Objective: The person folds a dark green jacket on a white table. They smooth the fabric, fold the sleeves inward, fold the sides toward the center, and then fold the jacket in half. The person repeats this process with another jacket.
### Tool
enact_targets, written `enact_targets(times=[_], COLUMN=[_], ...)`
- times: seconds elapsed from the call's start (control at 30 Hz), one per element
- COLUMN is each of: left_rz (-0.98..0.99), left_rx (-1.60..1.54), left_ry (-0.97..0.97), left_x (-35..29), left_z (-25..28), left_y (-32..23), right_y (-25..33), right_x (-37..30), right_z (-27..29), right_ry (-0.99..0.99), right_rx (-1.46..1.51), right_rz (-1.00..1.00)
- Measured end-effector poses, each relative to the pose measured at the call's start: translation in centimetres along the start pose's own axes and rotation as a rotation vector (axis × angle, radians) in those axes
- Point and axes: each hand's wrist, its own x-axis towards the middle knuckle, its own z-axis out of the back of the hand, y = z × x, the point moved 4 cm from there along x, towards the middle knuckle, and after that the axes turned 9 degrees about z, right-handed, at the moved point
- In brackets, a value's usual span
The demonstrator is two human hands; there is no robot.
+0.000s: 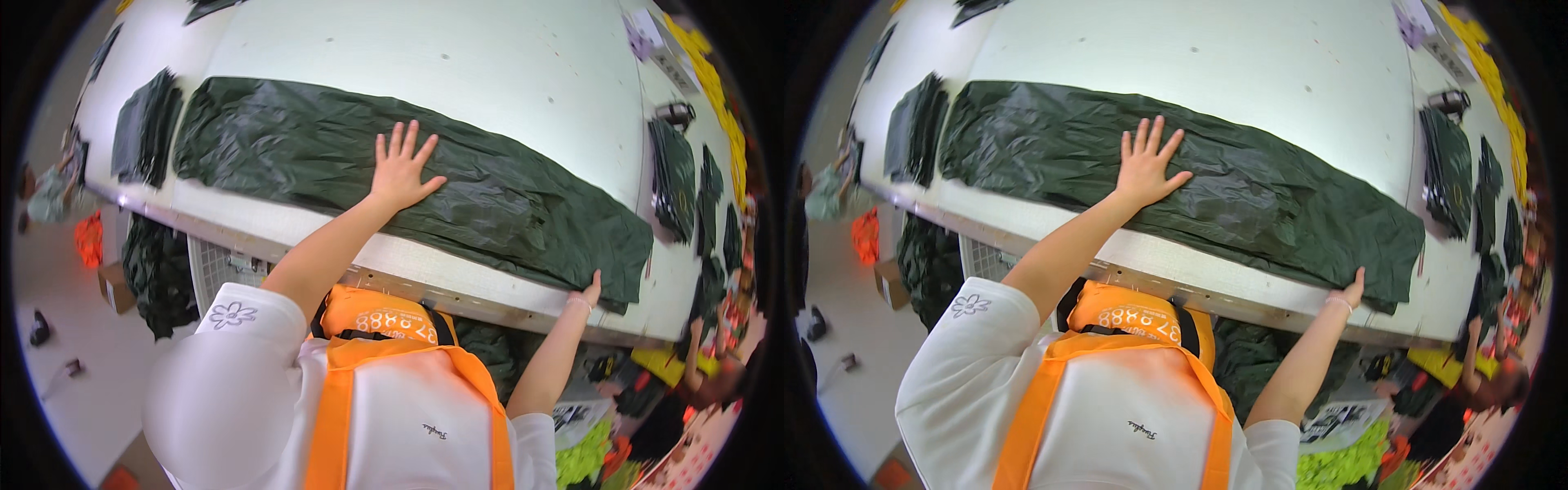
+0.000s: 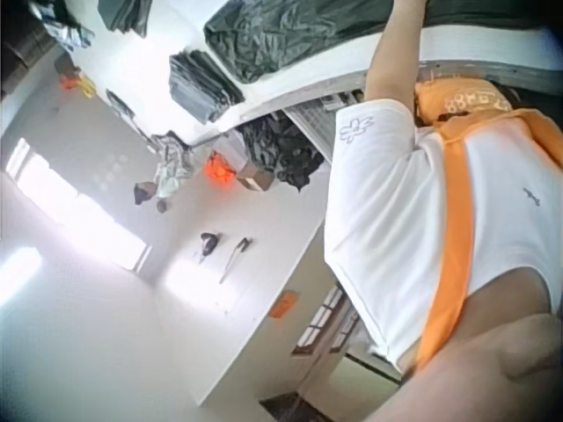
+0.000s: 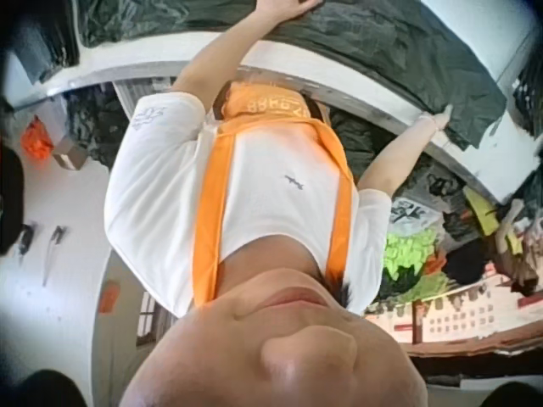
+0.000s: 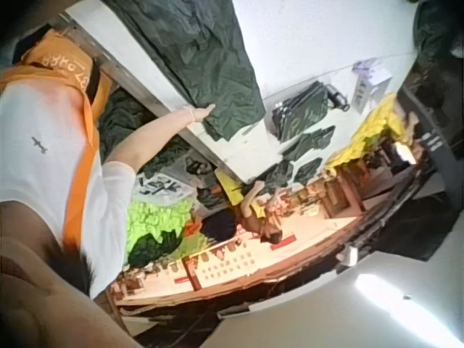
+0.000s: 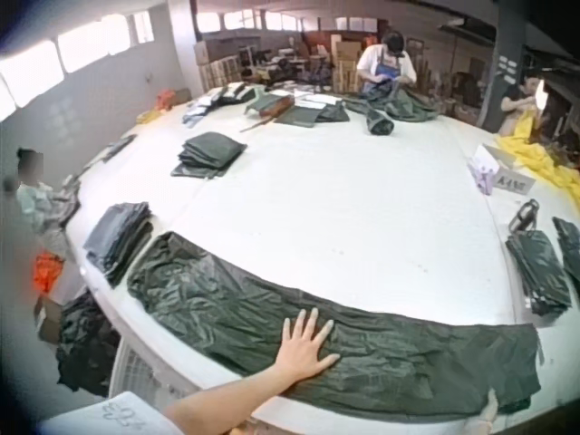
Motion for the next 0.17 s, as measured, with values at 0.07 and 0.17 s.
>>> enact_targets(times=[0.07,0.17], left_rz=[0.024,0.016], left_rx=[-0.006,-0.021], left_ry=[-0.017,0.042], left_x=[-0.4,-0.9], left_z=[0.0,-0.6], left_y=[0.4,0.1], right_y=[1.9,6.2], right_x=[-0.2,-8.3], right_z=[-2.1,-8.6], right_ry=[0.302,0.480], right_rx=[0.189,0.276], right_rz=[-0.186,-0.289])
